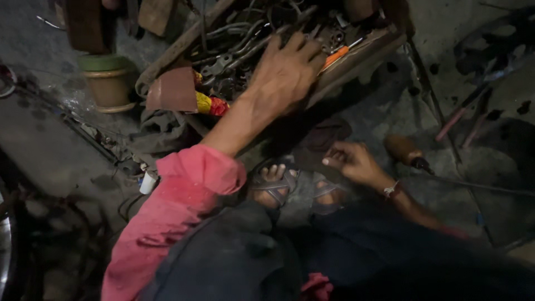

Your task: The person sits on the floor and manipulates a small metal part with both hands. They then open a wooden toolbox and search through various tools and hardware to find a specific item.

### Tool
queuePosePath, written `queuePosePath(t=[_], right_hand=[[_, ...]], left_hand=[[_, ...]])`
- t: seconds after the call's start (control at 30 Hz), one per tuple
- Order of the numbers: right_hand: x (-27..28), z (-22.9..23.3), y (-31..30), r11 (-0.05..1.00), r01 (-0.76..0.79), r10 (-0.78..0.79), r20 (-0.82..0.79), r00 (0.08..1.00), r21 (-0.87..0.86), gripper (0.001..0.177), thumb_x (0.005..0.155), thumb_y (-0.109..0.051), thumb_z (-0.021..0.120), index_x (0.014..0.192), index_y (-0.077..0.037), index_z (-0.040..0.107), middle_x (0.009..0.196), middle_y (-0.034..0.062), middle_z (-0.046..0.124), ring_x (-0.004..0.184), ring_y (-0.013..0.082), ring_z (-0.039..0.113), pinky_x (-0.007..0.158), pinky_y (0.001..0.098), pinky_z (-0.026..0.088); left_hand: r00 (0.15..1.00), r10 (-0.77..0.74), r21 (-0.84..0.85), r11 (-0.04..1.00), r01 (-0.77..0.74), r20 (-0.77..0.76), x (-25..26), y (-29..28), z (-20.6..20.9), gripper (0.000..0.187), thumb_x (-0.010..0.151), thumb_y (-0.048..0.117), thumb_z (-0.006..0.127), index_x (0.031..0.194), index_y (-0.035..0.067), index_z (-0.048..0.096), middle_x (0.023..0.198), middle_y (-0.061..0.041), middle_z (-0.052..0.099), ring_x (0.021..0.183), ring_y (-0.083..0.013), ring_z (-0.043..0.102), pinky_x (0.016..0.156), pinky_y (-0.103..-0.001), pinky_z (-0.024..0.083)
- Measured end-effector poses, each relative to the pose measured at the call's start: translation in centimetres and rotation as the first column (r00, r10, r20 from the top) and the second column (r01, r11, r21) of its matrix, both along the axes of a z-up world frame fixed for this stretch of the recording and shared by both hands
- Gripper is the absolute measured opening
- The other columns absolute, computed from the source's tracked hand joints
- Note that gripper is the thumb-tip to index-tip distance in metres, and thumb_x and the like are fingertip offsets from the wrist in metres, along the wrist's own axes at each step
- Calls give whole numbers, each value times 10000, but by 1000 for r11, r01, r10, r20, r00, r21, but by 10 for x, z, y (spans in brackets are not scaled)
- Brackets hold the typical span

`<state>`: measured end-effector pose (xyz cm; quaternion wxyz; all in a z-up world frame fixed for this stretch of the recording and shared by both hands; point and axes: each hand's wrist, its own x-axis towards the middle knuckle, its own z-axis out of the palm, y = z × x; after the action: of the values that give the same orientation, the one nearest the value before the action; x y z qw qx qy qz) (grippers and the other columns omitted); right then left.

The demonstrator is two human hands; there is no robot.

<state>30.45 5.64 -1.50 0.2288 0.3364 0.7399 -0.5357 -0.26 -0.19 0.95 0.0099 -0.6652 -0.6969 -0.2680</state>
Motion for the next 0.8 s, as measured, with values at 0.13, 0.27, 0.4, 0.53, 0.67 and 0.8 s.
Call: queuePosePath(t=[0.13, 0.27, 0.4, 0.53, 0.67, 0.8], right_hand=[[0, -2, 2, 996, 48, -51, -50, 997, -73, 179, 875, -188, 784, 951, -27, 763, 757, 48, 759, 669, 90, 676, 599, 277, 545], [0, -3, 2, 994, 43, -48, -50, 998, -97, 171, 881, -179, 786, 931, -20, 750, 738, 31, 753, 653, 71, 666, 574, 264, 533], [-2, -1, 3, 993, 58, -63, -42, 997, -107, 171, 874, -173, 791, 908, -11, 746, 725, 32, 751, 644, 69, 667, 573, 258, 536], [-3, 0, 4, 996, 33, -34, -12, 999, -88, 161, 867, -174, 784, 937, -31, 762, 738, 35, 757, 642, 84, 672, 573, 261, 534], [-3, -1, 5, 998, -29, 28, -21, 999, -53, 170, 874, -194, 776, 956, -46, 765, 790, 36, 778, 684, 91, 714, 617, 258, 566], [-3, -1, 6, 999, -12, 15, 55, 998, -44, 200, 872, -223, 787, 964, -46, 772, 770, 68, 783, 672, 123, 713, 600, 289, 560]], left_hand=[[991, -46, -275, 958, 79, 126, -8, -31, 10, 224, 858, 159, 626, 1052, 94, 718, 1092, -96, 665, 1067, -292, 589, 847, -445, 508], [986, -13, -381, 921, 77, 169, -3, -64, 30, 183, 909, 180, 608, 987, 55, 716, 1067, -106, 663, 1071, -288, 602, 832, -435, 514], [987, 31, -415, 909, 37, 157, -4, -74, 56, 188, 853, 146, 602, 952, 33, 715, 1069, -130, 672, 1037, -292, 623, 802, -426, 516], [962, 102, -713, 692, 115, 253, -10, -67, 70, 234, 1018, 147, 491, 1152, 40, 651, 1088, -142, 665, 995, -281, 642, 807, -438, 527], [991, 51, -461, 887, 13, 128, -5, -43, 52, 272, 889, 140, 589, 1112, 16, 683, 1097, -173, 666, 1048, -317, 617, 854, -468, 506], [993, 111, -203, 972, -116, -33, 3, -35, 31, 326, 904, 125, 567, 1206, 33, 652, 1352, -177, 623, 1220, -286, 568, 957, -433, 477]])
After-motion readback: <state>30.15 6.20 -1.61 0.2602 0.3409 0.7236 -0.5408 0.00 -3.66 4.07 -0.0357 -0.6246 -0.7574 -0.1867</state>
